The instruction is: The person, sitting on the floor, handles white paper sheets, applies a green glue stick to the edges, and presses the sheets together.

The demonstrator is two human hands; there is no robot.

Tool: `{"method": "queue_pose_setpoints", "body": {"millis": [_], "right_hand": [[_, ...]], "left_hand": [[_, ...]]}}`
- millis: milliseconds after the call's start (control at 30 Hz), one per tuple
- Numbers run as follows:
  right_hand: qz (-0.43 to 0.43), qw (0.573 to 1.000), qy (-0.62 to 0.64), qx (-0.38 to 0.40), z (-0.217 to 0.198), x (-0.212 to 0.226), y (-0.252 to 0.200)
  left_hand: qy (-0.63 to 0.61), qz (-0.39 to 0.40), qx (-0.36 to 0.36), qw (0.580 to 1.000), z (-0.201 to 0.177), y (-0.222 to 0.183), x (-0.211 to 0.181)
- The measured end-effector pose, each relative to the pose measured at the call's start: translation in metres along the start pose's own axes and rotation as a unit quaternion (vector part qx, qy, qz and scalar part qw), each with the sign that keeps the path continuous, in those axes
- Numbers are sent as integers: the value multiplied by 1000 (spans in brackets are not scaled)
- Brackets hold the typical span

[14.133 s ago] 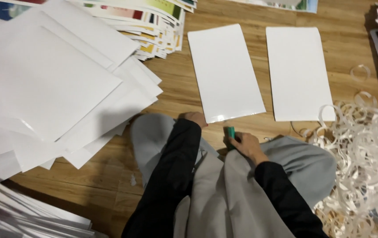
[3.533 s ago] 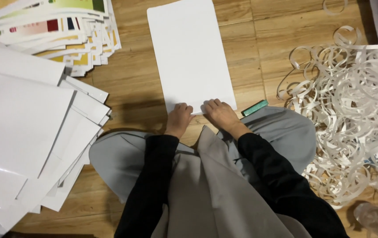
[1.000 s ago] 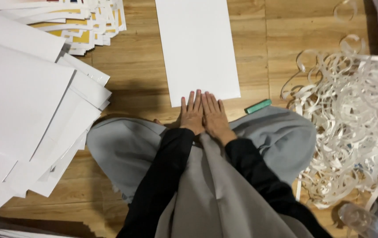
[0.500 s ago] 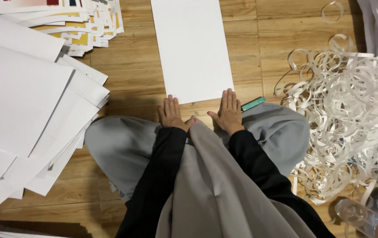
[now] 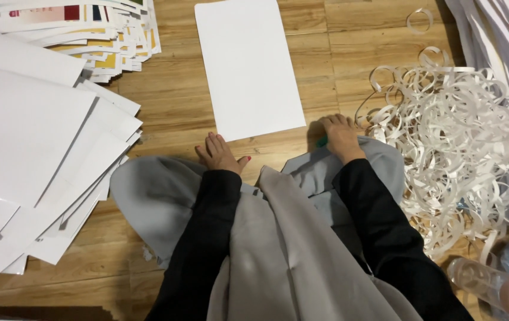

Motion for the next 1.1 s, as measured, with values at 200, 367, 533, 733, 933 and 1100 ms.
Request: {"method": "queue_pose_setpoints", "body": {"millis": [200, 367, 533, 733, 933, 1100], "right_hand": [[12, 993, -118, 6, 38, 5, 11], [60, 997, -53, -21, 15, 11, 3], [67, 994, 14, -84, -28, 21, -11], [15, 990, 45, -137, -54, 67, -15], [-67, 980, 84, -167, -32, 165, 19], [-44, 987, 106, -115, 5, 199, 37]], "left_hand": [[-7, -25, 17, 1000, -21, -14, -5], [-37, -21, 12, 999, -18, -9, -6], [-102, 12, 5, 995, -20, -7, -12], [-187, 21, -54, 981, -27, -3, -15], [-277, -43, -99, 955, -25, 30, 9], [-285, -95, -36, 953, -30, 42, 12]]}}
Point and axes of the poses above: each hand's wrist, its own y-axis towards the middle knuckle, its own z-axis out of the palm, x = y × z, the point moved 1 cm from there along y, towards the middle knuckle, and after that the axes turned 12 degrees about -y, right-handed, at the moved point
